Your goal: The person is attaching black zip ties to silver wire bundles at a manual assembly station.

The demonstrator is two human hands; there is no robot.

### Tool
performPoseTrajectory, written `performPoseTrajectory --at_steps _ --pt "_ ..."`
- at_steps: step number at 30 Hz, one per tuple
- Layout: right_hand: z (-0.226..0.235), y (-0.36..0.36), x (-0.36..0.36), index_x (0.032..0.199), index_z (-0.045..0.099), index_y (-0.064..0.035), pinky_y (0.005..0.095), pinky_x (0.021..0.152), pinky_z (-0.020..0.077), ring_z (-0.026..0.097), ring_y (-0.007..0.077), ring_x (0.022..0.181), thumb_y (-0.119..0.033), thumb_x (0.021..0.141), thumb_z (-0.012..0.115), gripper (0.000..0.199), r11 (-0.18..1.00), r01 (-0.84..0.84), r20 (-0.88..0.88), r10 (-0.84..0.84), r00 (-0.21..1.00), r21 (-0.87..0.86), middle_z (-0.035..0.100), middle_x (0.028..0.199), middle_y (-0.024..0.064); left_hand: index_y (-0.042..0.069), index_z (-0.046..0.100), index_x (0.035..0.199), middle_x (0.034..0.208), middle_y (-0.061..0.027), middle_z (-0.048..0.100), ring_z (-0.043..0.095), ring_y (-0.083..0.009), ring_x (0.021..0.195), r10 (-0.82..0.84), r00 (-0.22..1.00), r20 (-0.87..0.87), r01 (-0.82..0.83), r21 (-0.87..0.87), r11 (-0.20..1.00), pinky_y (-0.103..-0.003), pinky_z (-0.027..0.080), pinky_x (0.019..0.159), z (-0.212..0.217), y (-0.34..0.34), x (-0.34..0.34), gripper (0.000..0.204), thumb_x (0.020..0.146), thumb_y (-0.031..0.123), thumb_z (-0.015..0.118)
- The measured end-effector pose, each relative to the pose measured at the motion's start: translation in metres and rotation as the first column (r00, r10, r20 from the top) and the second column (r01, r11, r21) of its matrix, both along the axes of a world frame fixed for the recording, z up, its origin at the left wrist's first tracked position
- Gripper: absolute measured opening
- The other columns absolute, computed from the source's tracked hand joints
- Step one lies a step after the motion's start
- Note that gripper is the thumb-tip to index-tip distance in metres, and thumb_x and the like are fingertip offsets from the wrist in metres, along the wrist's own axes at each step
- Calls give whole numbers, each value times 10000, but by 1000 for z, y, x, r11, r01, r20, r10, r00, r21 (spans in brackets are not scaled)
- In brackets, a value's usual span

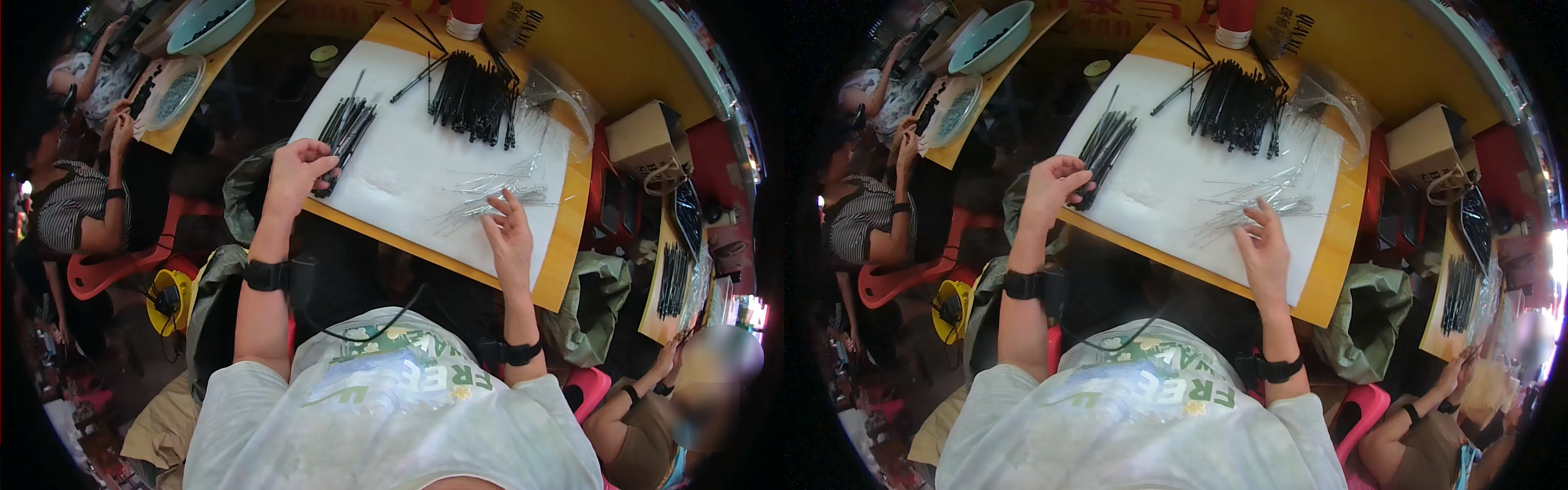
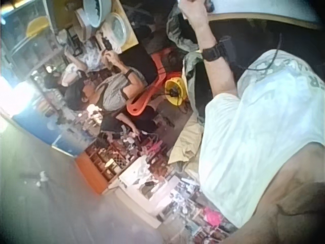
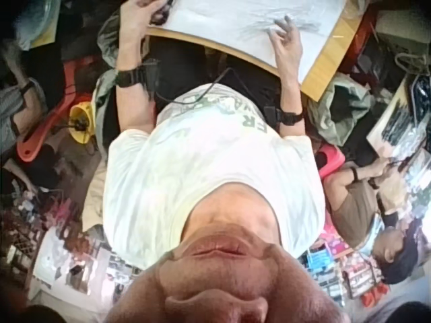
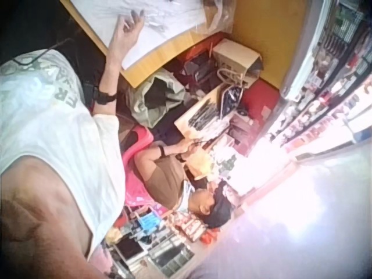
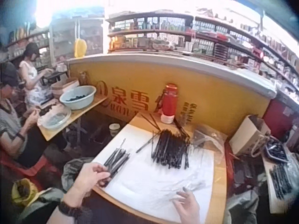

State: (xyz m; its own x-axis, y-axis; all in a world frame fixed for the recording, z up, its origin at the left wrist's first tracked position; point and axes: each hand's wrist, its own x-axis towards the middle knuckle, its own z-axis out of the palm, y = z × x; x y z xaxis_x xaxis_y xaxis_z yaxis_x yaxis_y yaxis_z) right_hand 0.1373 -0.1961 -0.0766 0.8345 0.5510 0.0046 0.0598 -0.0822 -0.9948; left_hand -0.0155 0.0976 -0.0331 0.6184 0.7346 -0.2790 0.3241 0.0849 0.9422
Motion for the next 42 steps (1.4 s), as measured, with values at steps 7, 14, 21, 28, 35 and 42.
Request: performPoseTrajectory --at_steps 7,14,21,28,35,42 --pt "-16 -30 12 1180 530 21 253 729 488 573 127 835 -26 850 571 336 967 231 201 -206 958 -111 611 1085 98 -30 650 848 684 -43 632 558 -88 602 28 956 -291 122 482 868 -234 435 569 -22 13 -3 152 725 49 692" --pt "-15 -24 8 1080 579 12 232 685 483 585 134 792 17 849 547 233 961 262 178 -244 953 -85 621 1002 80 -17 656 873 703 -69 637 588 -117 645 -28 977 -213 150 583 799 -270 467 612 -10 27 44 186 739 112 664" --pt "-17 -29 9 1017 601 9 234 668 485 601 136 736 36 836 550 190 963 252 261 -219 940 -98 615 932 85 -37 654 836 802 -221 650 646 -312 784 -178 869 -462 441 555 705 -345 497 696 -23 53 196 164 734 89 633" --pt "-18 -32 7 976 610 22 240 653 492 609 143 721 54 827 554 162 963 264 255 -242 936 -52 619 917 102 -74 590 864 760 -194 639 648 -270 754 -261 652 -712 577 244 779 -345 503 628 -13 60 227 201 757 90 635" --pt "-23 -41 5 961 613 21 236 644 490 610 145 713 63 821 560 155 942 333 261 -313 913 -34 622 906 111 -41 536 995 863 -94 614 641 -196 839 -323 941 101 337 -375 864 -219 530 653 -2 35 135 151 891 69 537" --pt "21 -39 0 900 630 5 235 595 459 569 158 639 69 799 595 125 989 150 586 -128 800 10 612 807 100 0 536 988 884 -129 627 654 -279 894 -195 931 307 358 -681 639 -249 586 658 -45 -47 31 136 855 -5 565"
